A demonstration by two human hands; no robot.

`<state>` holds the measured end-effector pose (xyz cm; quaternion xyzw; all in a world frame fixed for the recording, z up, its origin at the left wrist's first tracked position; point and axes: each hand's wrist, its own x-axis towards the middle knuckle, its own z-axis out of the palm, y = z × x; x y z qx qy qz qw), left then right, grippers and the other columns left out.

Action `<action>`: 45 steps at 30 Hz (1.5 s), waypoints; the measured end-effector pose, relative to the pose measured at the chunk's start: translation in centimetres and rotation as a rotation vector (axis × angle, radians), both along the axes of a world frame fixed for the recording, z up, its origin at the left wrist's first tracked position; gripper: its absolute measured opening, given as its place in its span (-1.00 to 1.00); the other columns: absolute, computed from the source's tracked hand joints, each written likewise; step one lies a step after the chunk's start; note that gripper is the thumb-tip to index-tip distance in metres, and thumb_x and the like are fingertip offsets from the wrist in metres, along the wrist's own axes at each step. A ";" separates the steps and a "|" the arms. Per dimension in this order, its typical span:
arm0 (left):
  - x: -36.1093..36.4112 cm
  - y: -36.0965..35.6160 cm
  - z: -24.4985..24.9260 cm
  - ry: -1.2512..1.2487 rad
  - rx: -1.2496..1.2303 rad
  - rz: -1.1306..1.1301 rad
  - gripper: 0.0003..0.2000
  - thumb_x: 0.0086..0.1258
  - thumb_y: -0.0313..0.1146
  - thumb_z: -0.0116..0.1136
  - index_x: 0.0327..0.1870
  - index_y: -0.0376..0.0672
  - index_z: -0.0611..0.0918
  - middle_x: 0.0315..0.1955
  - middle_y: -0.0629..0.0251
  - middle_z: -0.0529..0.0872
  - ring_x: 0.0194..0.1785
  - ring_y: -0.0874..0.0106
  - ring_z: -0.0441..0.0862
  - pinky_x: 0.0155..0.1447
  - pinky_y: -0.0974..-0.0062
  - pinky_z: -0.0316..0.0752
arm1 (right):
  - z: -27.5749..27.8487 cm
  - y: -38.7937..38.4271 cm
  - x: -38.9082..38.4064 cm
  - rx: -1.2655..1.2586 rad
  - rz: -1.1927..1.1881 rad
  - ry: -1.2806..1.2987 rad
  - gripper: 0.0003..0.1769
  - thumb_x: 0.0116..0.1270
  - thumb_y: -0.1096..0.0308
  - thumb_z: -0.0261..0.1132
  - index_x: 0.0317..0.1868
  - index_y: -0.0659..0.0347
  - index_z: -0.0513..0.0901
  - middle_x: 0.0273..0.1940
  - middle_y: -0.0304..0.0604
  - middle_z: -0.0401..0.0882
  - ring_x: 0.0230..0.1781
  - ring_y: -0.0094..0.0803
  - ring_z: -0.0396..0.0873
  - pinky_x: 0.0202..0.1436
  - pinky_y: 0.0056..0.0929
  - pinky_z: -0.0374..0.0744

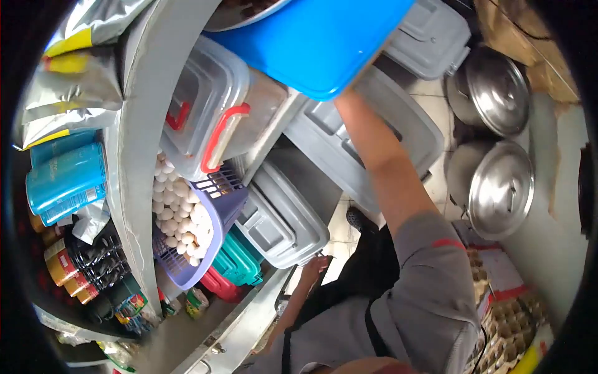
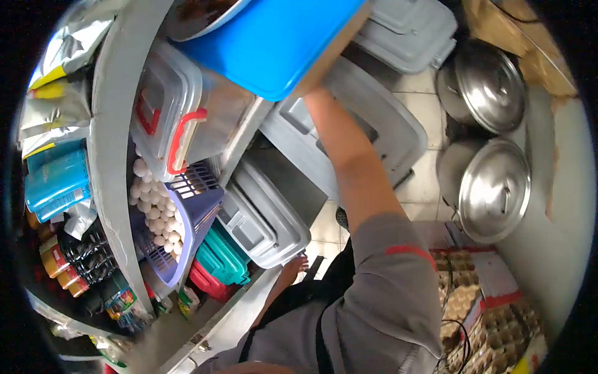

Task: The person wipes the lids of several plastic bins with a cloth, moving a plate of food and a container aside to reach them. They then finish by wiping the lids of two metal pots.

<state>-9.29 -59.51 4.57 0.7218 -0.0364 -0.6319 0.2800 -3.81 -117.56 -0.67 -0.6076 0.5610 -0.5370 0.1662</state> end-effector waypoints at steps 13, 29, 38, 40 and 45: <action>1.9 7.8 -2.7 -0.409 -0.151 -0.325 -0.75 0.26 -0.28 -0.10 -0.16 -0.22 0.50 -0.34 0.26 0.57 -0.28 0.52 0.52 -0.18 0.61 0.40 | 3.2 10.9 9.8 0.117 0.630 0.363 -0.53 0.23 0.22 -0.14 0.15 0.15 0.25 0.18 -0.09 0.18 0.21 -0.23 0.10 0.24 -0.24 0.09; 3.3 -8.5 0.6 -0.206 -0.267 -0.415 -0.79 0.27 -0.34 -0.08 -0.17 -0.24 0.51 -0.34 0.25 0.59 -0.21 0.48 0.51 -0.09 0.55 0.37 | 0.5 31.2 -22.6 -0.156 1.165 0.815 -0.51 0.05 0.37 0.06 0.06 0.25 0.35 0.02 -0.15 0.38 0.15 -0.31 0.23 0.21 -0.28 0.20; -0.7 -22.7 3.9 -0.916 -0.549 -0.849 -0.67 0.20 -0.28 0.01 -0.08 -0.31 0.41 -0.07 0.05 0.43 0.04 0.21 0.33 0.13 0.36 0.20 | -0.8 25.6 -42.8 0.497 -0.185 -0.245 -0.75 0.24 0.33 0.04 -0.21 0.32 0.54 -0.37 0.03 0.53 -0.34 -0.41 0.52 -0.28 -0.51 0.45; -2.9 -26.7 3.5 -1.020 -0.564 -0.761 -0.48 0.17 -0.18 0.05 0.07 -0.32 0.28 0.08 -0.01 0.26 0.19 0.11 0.12 0.25 0.26 -0.01 | 0.8 21.6 -40.5 0.780 -0.006 -0.776 -0.74 0.23 0.34 0.03 -0.19 0.28 0.55 -0.31 -0.13 0.57 -0.33 -0.45 0.51 -0.24 -0.53 0.44; -8.9 -33.4 0.7 -1.305 -0.604 -0.714 -0.23 0.04 0.03 0.11 0.15 -0.36 0.16 0.18 -0.09 0.06 0.29 0.02 -0.13 0.27 0.02 -0.24 | -4.5 21.3 -32.5 0.700 -0.315 -0.959 -0.69 0.25 0.29 -0.02 -0.20 0.36 0.53 -0.31 -0.14 0.54 -0.29 -0.45 0.46 -0.15 -0.55 0.38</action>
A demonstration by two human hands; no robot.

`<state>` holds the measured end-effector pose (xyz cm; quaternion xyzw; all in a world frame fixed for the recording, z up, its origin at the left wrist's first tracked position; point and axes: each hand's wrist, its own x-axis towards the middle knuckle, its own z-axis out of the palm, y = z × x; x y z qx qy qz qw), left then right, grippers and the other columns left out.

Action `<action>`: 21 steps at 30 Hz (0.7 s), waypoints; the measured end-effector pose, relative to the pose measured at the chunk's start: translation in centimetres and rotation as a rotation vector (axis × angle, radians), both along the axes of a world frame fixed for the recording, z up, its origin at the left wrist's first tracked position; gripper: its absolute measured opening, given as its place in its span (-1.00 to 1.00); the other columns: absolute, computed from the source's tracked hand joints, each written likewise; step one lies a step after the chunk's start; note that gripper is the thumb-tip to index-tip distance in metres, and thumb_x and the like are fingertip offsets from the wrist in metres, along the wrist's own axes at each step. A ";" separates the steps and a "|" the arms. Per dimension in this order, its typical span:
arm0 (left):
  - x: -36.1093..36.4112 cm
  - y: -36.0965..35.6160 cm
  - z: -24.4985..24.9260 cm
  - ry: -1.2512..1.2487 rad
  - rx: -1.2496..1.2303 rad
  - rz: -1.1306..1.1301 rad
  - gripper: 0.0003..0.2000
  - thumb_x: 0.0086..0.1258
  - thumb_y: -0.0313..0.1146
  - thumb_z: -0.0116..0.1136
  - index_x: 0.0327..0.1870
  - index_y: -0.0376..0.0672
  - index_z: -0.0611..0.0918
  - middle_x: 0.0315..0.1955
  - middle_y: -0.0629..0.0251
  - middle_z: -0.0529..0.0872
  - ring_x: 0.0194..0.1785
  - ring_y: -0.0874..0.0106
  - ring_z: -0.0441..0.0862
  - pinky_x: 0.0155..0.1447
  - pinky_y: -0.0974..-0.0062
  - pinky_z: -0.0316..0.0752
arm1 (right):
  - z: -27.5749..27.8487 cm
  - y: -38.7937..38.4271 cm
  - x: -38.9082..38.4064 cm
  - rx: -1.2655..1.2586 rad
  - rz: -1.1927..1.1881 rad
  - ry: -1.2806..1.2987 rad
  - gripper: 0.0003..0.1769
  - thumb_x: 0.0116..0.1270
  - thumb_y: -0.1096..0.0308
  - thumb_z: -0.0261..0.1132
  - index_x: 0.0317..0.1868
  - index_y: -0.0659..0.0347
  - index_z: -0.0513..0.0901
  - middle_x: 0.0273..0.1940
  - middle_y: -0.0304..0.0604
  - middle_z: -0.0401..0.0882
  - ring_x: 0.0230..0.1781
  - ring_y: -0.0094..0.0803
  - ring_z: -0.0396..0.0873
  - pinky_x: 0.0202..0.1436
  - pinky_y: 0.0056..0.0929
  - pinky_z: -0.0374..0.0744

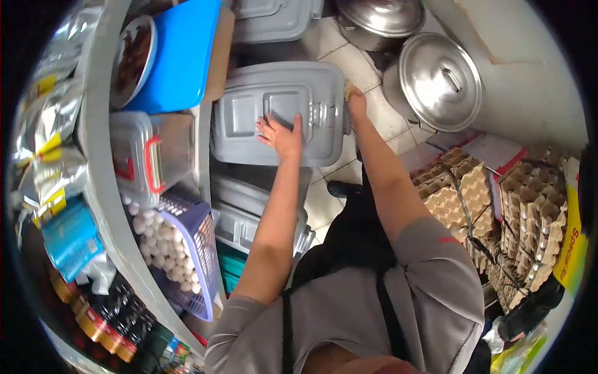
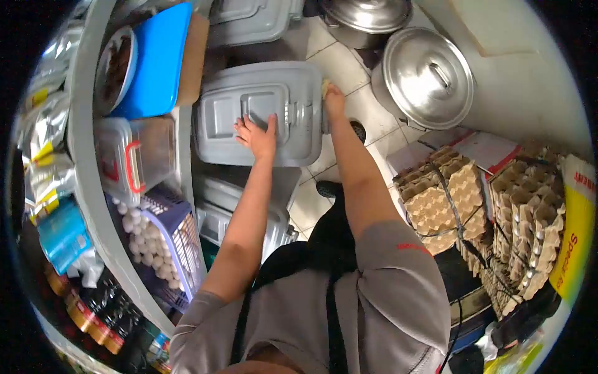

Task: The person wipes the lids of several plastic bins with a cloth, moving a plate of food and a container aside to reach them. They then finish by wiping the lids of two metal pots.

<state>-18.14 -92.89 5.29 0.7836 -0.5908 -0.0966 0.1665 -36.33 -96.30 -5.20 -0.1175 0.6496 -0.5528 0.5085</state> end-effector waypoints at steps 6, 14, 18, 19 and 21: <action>-2.0 -1.3 -1.7 -0.139 -0.143 0.201 -0.19 -0.04 0.11 0.13 0.13 -0.33 0.20 0.20 -0.05 0.06 0.32 0.10 -0.15 0.28 0.00 -0.34 | -1.7 2.1 2.2 0.104 -0.209 0.175 -0.64 0.31 0.20 -0.11 -0.15 0.32 0.44 -0.34 -0.13 0.50 -0.35 -0.37 0.42 -0.19 -0.47 0.37; 1.7 -3.0 -0.3 -0.178 -0.089 0.102 -0.12 -0.12 0.18 0.15 0.12 -0.35 0.21 0.17 -0.02 0.10 0.31 0.13 -0.12 0.29 0.02 -0.32 | -1.6 0.9 5.4 0.304 -0.273 0.031 -0.71 0.30 0.23 -0.14 -0.32 0.28 0.41 -0.37 -0.09 0.42 -0.38 -0.34 0.36 -0.26 -0.37 0.34; 3.4 -5.4 -0.3 -0.177 -0.161 0.093 -0.11 -0.16 0.18 0.18 0.11 -0.35 0.22 0.15 -0.02 0.15 0.30 0.11 -0.08 0.28 0.00 -0.29 | -4.7 -1.5 6.3 0.352 -0.161 0.021 -0.71 0.28 0.29 -0.17 -0.30 0.30 0.43 -0.39 -0.05 0.44 -0.40 -0.28 0.38 -0.31 -0.34 0.36; 3.8 -6.1 -0.3 -0.174 -0.176 0.094 -0.11 -0.16 0.18 0.19 0.10 -0.35 0.23 0.14 -0.02 0.17 0.29 0.11 -0.06 0.28 0.00 -0.28 | -8.6 -1.9 6.6 0.345 -0.152 0.023 -0.71 0.28 0.29 -0.17 -0.30 0.30 0.43 -0.39 -0.05 0.44 -0.40 -0.28 0.38 -0.31 -0.34 0.36; 4.3 -7.4 0.0 -0.180 -0.180 0.112 -0.11 -0.17 0.19 0.18 0.10 -0.35 0.23 0.13 -0.02 0.18 0.29 0.11 -0.05 0.28 0.00 -0.27 | -16.2 -3.0 6.8 0.144 0.185 0.226 -0.68 0.26 0.26 -0.14 -0.29 0.35 0.44 -0.36 0.00 0.48 -0.36 -0.21 0.43 -0.32 -0.30 0.38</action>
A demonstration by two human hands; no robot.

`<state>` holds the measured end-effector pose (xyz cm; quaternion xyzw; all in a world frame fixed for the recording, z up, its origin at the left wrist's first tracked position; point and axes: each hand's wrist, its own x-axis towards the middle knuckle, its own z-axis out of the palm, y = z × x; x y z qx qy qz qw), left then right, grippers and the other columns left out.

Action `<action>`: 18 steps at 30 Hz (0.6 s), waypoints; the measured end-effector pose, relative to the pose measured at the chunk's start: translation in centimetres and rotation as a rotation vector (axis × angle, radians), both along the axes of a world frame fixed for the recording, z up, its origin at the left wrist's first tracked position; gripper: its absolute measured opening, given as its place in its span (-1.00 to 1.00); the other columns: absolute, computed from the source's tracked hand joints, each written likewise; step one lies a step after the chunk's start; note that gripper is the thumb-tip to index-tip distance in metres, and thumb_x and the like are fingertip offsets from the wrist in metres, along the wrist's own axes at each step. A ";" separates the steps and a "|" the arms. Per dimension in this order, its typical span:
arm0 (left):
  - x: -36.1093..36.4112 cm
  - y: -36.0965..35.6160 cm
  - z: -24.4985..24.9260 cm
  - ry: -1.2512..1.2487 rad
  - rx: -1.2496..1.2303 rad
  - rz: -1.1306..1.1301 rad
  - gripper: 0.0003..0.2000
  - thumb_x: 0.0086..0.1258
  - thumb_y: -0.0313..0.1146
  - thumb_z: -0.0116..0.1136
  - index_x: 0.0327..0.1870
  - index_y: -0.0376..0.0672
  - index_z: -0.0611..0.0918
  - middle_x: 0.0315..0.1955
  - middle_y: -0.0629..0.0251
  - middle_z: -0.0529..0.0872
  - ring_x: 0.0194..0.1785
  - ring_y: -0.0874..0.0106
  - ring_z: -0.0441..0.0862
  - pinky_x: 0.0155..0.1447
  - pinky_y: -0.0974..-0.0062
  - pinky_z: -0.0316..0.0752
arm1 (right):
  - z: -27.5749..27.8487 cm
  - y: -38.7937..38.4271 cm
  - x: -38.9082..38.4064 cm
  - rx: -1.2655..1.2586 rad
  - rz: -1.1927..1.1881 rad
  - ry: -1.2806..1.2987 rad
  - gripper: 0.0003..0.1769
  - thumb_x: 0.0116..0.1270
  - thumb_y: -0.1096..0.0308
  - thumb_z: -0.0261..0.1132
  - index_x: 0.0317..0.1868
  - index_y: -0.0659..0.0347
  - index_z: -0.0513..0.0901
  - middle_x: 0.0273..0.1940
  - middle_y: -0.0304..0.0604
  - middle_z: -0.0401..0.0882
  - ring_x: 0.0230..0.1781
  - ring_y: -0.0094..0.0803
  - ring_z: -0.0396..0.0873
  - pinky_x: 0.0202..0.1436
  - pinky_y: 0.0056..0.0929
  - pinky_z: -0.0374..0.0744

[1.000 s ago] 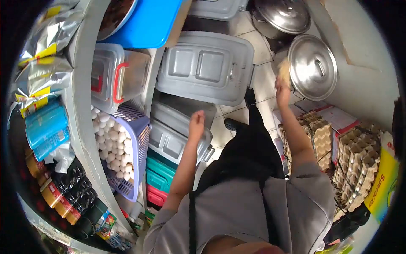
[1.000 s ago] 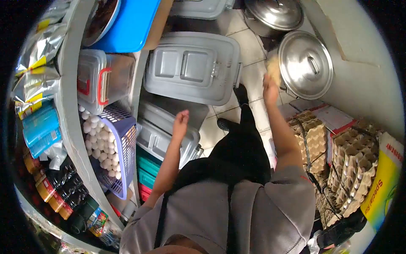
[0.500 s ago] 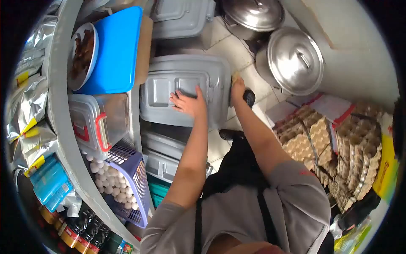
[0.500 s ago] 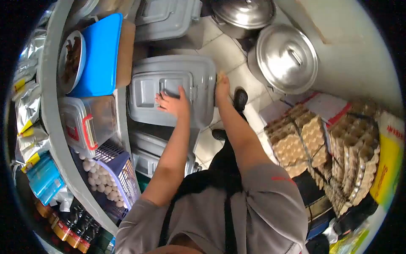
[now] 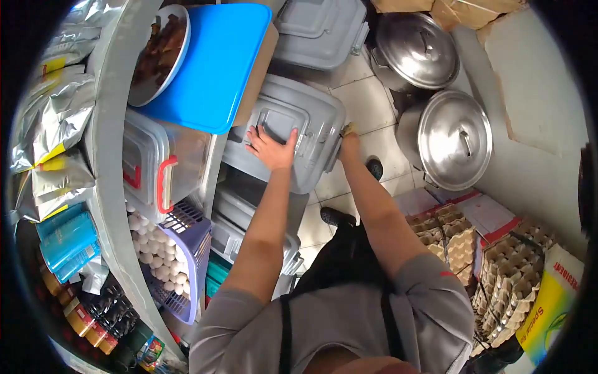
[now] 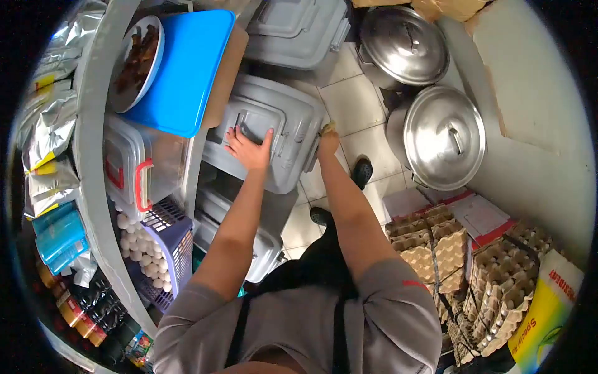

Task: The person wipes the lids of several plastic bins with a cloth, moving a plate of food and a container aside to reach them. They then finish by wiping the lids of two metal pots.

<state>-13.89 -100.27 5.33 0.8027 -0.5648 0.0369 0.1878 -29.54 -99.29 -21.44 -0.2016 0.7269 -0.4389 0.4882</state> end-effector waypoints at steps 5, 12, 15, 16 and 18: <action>0.8 -1.8 -0.2 -0.007 0.024 0.005 -0.11 -0.16 0.20 0.17 0.09 -0.35 0.24 0.11 -0.01 0.19 0.28 0.15 -0.03 0.28 0.02 -0.25 | 6.0 -3.2 -0.5 0.088 0.073 -0.071 -0.63 0.23 0.20 -0.10 -0.30 0.36 0.47 -0.32 0.05 0.50 -0.31 -0.18 0.47 -0.29 -0.28 0.41; 0.0 -3.8 -0.3 -0.006 0.004 0.087 -0.10 -0.18 0.22 0.16 0.08 -0.37 0.25 0.12 0.00 0.18 0.28 0.17 -0.03 0.28 0.01 -0.25 | 5.7 -5.6 0.1 -0.022 -0.222 -0.254 -0.55 0.26 0.11 -0.17 -0.20 0.37 0.42 -0.28 0.06 0.48 -0.27 -0.17 0.45 -0.22 -0.29 0.40; 0.5 -4.1 0.1 -0.024 0.042 0.128 -0.09 -0.20 0.24 0.15 0.07 -0.37 0.26 0.11 0.00 0.19 0.28 0.19 -0.03 0.28 0.02 -0.25 | 10.6 -4.3 -0.6 0.032 0.077 0.181 -0.54 0.28 0.10 -0.20 -0.20 0.38 0.41 -0.27 0.04 0.48 -0.25 -0.14 0.44 -0.18 -0.27 0.38; 0.4 -4.0 0.3 0.004 0.057 0.123 -0.08 -0.20 0.26 0.14 0.08 -0.37 0.25 0.11 0.00 0.19 0.28 0.19 -0.02 0.29 0.03 -0.25 | 10.9 -3.1 -0.5 0.032 0.106 0.169 -0.54 0.28 0.10 -0.20 -0.20 0.38 0.41 -0.27 0.04 0.48 -0.25 -0.14 0.44 -0.18 -0.27 0.38; 0.5 -4.3 0.6 0.022 0.055 0.144 -0.07 -0.20 0.27 0.13 0.08 -0.36 0.25 0.10 0.01 0.19 0.28 0.19 -0.02 0.29 0.04 -0.26 | 10.7 -2.0 -1.2 -0.105 0.212 -0.031 -0.62 0.26 0.14 -0.16 -0.22 0.27 0.44 -0.25 -0.01 0.49 -0.24 -0.17 0.44 -0.17 -0.28 0.37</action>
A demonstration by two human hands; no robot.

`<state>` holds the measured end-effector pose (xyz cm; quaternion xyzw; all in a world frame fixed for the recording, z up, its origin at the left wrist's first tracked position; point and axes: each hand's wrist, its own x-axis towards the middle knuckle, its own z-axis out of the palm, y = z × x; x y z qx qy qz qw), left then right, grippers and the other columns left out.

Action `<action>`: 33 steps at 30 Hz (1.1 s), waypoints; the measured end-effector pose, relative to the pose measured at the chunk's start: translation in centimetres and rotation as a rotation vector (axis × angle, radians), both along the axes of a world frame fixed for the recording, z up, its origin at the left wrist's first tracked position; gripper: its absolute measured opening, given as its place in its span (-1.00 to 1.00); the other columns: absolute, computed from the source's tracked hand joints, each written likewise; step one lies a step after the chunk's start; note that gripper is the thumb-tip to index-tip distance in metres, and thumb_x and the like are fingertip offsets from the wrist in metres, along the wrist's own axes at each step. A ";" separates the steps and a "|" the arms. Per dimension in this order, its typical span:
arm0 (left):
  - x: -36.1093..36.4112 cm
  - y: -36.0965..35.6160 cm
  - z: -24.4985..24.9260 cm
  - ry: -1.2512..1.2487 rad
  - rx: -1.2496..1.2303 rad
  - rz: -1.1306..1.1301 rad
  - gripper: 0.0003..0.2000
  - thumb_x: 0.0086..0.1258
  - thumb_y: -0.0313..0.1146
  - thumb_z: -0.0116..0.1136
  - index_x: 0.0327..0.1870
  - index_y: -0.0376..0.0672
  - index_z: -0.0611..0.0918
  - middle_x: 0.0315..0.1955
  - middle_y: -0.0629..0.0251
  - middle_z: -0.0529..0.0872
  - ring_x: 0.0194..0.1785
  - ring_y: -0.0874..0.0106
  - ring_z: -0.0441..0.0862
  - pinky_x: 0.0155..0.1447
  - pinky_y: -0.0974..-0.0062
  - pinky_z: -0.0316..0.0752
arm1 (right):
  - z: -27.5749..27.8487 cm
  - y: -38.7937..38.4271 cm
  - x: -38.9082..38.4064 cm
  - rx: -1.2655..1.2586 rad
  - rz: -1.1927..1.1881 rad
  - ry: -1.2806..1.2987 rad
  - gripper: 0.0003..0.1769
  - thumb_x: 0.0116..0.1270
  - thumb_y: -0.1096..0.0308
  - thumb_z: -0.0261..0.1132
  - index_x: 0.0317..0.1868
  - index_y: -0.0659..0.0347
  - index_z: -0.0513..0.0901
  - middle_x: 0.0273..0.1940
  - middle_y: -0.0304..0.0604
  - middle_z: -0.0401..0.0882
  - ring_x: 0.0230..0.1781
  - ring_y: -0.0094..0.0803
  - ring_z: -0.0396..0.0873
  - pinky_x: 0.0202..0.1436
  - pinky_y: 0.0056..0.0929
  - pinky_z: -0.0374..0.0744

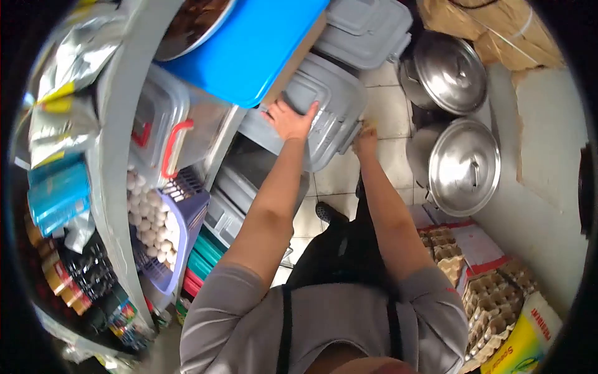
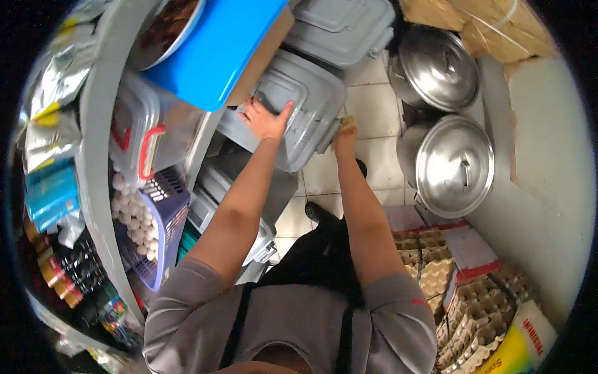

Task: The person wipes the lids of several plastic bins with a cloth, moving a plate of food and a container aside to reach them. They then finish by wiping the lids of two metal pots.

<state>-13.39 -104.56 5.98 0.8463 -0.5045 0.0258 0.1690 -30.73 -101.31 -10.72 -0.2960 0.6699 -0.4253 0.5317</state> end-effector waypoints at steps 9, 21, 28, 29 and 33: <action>4.4 7.2 3.2 0.467 -0.077 -0.116 -0.26 0.08 0.05 0.05 0.17 -0.31 0.15 0.15 -0.04 0.16 0.23 0.10 0.06 0.29 0.23 -0.12 | 8.3 8.7 -4.6 0.346 -0.069 -0.793 -0.66 0.24 0.21 -0.07 -0.06 0.20 0.39 -0.19 -0.13 0.48 -0.25 -0.34 0.47 -0.38 -0.38 0.47; 1.3 35.9 7.4 0.797 0.278 -0.230 -0.73 0.13 -0.28 0.08 -0.20 -0.23 0.53 -0.21 0.09 0.53 -0.08 0.21 0.46 0.01 0.41 0.33 | 24.8 1.5 -9.1 -0.054 0.181 -1.060 -0.56 0.28 0.14 -0.14 0.09 0.19 0.31 0.07 -0.13 0.34 0.08 -0.22 0.32 0.12 -0.18 0.32; 1.2 26.2 16.8 0.822 -0.033 -0.282 -0.80 0.23 -0.31 0.00 -0.22 -0.20 0.55 -0.38 0.18 0.61 -0.27 0.35 0.55 -0.15 0.47 0.40 | 34.1 -3.2 -4.3 -0.216 0.342 -1.029 -0.64 0.19 0.40 0.07 0.01 0.31 0.33 -0.06 -0.01 0.43 -0.09 -0.18 0.45 -0.01 -0.22 0.45; 1.3 23.0 18.5 0.874 -0.108 -0.294 -0.80 0.23 -0.31 -0.01 -0.22 -0.21 0.55 -0.37 0.21 0.61 -0.26 0.40 0.55 -0.15 0.47 0.40 | 35.1 -4.1 -3.5 -0.271 0.318 -0.911 -0.62 0.16 0.47 0.08 0.01 0.36 0.32 -0.10 -0.01 0.45 -0.12 -0.19 0.47 -0.05 -0.28 0.47; 2.3 7.6 22.2 1.633 -0.463 -0.298 -0.73 0.30 -0.33 -0.11 -0.07 -0.31 0.40 -0.19 0.08 0.53 -0.17 0.32 0.52 -0.07 0.45 0.44 | 39.0 -8.5 -0.7 -0.484 0.231 -0.632 -0.68 0.14 0.52 0.09 -0.05 0.41 0.39 -0.21 -0.05 0.49 -0.24 -0.31 0.51 -0.21 -0.42 0.50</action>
